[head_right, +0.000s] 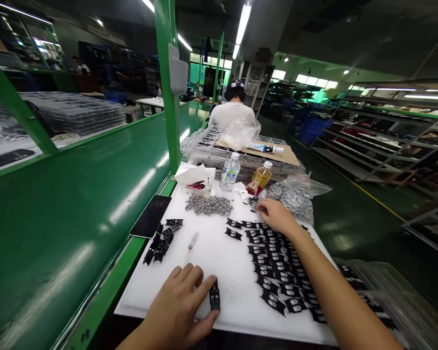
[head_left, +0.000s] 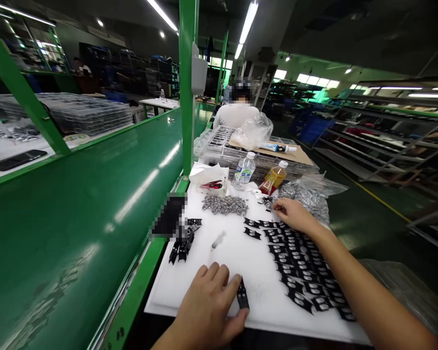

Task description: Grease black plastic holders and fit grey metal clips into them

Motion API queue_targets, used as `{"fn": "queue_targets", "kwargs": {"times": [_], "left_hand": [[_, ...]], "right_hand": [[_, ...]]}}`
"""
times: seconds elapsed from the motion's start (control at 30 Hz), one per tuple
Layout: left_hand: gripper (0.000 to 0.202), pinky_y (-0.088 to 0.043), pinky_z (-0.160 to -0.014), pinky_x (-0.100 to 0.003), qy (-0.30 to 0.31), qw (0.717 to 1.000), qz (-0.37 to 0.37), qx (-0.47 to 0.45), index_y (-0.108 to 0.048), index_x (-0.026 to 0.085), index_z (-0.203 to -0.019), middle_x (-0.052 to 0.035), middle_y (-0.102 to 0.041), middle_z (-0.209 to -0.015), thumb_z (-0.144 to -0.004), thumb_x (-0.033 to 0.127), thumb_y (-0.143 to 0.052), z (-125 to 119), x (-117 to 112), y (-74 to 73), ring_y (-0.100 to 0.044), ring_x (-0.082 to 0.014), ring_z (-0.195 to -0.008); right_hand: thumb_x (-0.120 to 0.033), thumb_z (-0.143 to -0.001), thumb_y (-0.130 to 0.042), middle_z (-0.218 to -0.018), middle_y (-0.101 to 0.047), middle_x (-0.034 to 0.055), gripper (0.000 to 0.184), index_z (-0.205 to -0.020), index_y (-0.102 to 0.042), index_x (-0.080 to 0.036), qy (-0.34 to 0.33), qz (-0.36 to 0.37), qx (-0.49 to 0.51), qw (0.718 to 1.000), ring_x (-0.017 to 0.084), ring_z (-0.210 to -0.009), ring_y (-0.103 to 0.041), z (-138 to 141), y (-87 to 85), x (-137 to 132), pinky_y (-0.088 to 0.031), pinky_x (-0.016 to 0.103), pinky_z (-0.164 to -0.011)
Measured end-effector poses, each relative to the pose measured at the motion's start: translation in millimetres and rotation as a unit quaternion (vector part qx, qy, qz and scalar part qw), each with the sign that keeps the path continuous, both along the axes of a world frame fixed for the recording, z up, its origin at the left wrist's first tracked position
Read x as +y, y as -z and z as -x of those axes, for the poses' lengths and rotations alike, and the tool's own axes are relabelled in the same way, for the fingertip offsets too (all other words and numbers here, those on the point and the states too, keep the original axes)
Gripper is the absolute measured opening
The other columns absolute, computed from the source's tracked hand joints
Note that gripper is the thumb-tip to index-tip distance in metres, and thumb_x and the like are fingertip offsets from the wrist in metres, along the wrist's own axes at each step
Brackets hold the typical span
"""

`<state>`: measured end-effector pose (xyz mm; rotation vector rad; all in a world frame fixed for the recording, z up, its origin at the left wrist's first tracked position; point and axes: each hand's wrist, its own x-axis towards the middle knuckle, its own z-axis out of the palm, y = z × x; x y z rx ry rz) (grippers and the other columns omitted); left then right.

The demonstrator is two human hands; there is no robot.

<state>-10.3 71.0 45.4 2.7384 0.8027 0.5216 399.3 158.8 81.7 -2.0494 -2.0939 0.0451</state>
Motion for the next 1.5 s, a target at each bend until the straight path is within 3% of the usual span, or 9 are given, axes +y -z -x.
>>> {"fn": "queue_targets", "kwargs": {"times": [0.47, 0.7, 0.83, 1.03, 1.2, 1.37, 1.43, 1.5], "left_hand": [[0.05, -0.045, -0.085, -0.048, 0.006, 1.0, -0.006, 0.025, -0.057, 0.025, -0.141, -0.009, -0.062, -0.113, -0.099, 0.051, -0.06, -1, 2, -5.7, -0.057, -0.0307, -0.101], [0.049, -0.045, -0.086, -0.049, 0.007, 0.999, 0.001, 0.035, -0.056, 0.025, -0.142, -0.0093, -0.062, -0.114, -0.101, 0.053, -0.057, -2, 1, -6.6, -0.058, -0.0318, -0.104], [0.049, -0.045, -0.085, -0.048, 0.007, 0.999, -0.005, 0.031, -0.057, 0.025, -0.141, -0.009, -0.062, -0.113, -0.101, 0.052, -0.057, -2, 2, -5.4, -0.057, -0.0314, -0.103], [0.05, -0.043, -0.083, -0.047, 0.01, 0.999, -0.014, 0.03, -0.057, 0.024, -0.14, -0.0081, -0.061, -0.111, -0.1, 0.053, -0.058, -1, 2, -5.2, -0.057, -0.0303, -0.1], [0.049, -0.043, -0.081, -0.045, 0.006, 0.999, -0.027, 0.026, -0.059, 0.024, -0.137, -0.0073, -0.06, -0.109, -0.099, 0.055, -0.06, -1, 1, -5.2, -0.056, -0.0288, -0.098], [0.049, -0.043, -0.079, -0.043, 0.009, 0.999, -0.034, 0.027, -0.059, 0.023, -0.135, -0.0081, -0.061, -0.109, -0.098, 0.055, -0.061, -1, 2, -8.0, -0.056, -0.028, -0.097], [0.047, -0.042, -0.078, -0.042, 0.013, 0.999, -0.031, 0.038, -0.06, 0.023, -0.133, -0.0084, -0.061, -0.109, -0.099, 0.056, -0.061, -2, 2, -9.9, -0.056, -0.0282, -0.096], [0.046, -0.042, -0.078, -0.042, 0.017, 0.998, -0.03, 0.048, -0.06, 0.023, -0.131, -0.0082, -0.06, -0.108, -0.099, 0.056, -0.06, -2, 2, -11.6, -0.056, -0.0284, -0.096]], "right_hand": [[-0.038, -0.103, -0.068, -0.124, -0.07, 0.0088, 0.026, -0.12, -0.07, -0.017, -0.01, -0.018, -0.014, 1.0, 0.022, -0.107, -0.07, 0, 3.4, 17, -0.061, 0.044, -0.094], [-0.034, -0.107, -0.059, -0.115, -0.07, 0.0099, 0.022, -0.11, -0.071, -0.016, -0.087, -0.032, 0.021, 0.996, 0.021, -0.102, -0.068, 44, -13.0, 17, -0.057, 0.042, -0.095], [-0.041, -0.104, -0.065, -0.103, -0.074, 0.0045, 0.025, -0.107, -0.072, -0.017, -0.129, 0.017, 0.036, 0.991, 0.018, -0.091, -0.07, 73, -7.8, 23, -0.06, 0.039, -0.087], [-0.041, -0.103, -0.067, -0.107, -0.073, 0.0056, 0.027, -0.112, -0.071, -0.016, -0.132, 0.036, 0.052, 0.989, 0.018, -0.092, -0.071, 82, 0.9, 32, -0.062, 0.039, -0.085], [-0.038, -0.102, -0.068, -0.098, -0.072, 0.0035, 0.021, -0.1, -0.071, -0.016, -0.163, 0.028, 0.082, 0.983, 0.017, -0.086, -0.068, 85, -8.9, 29, -0.059, 0.037, -0.084], [-0.03, -0.102, -0.058, -0.094, -0.069, 0.0073, 0.016, -0.094, -0.066, -0.02, -0.113, -0.043, 0.125, 0.985, 0.02, -0.081, -0.062, 96, -35.2, 0, -0.05, 0.034, -0.075], [-0.031, -0.104, -0.055, -0.088, -0.067, 0.0047, 0.014, -0.097, -0.063, -0.022, -0.098, -0.047, 0.144, 0.984, 0.019, -0.074, -0.06, 110, -40.7, -31, -0.047, 0.032, -0.066], [-0.03, -0.107, -0.051, -0.086, -0.066, 0.0031, 0.013, -0.102, -0.061, -0.023, -0.1, -0.039, 0.157, 0.982, 0.019, -0.074, -0.061, 129, -37.2, -71, -0.047, 0.032, -0.067]]}}
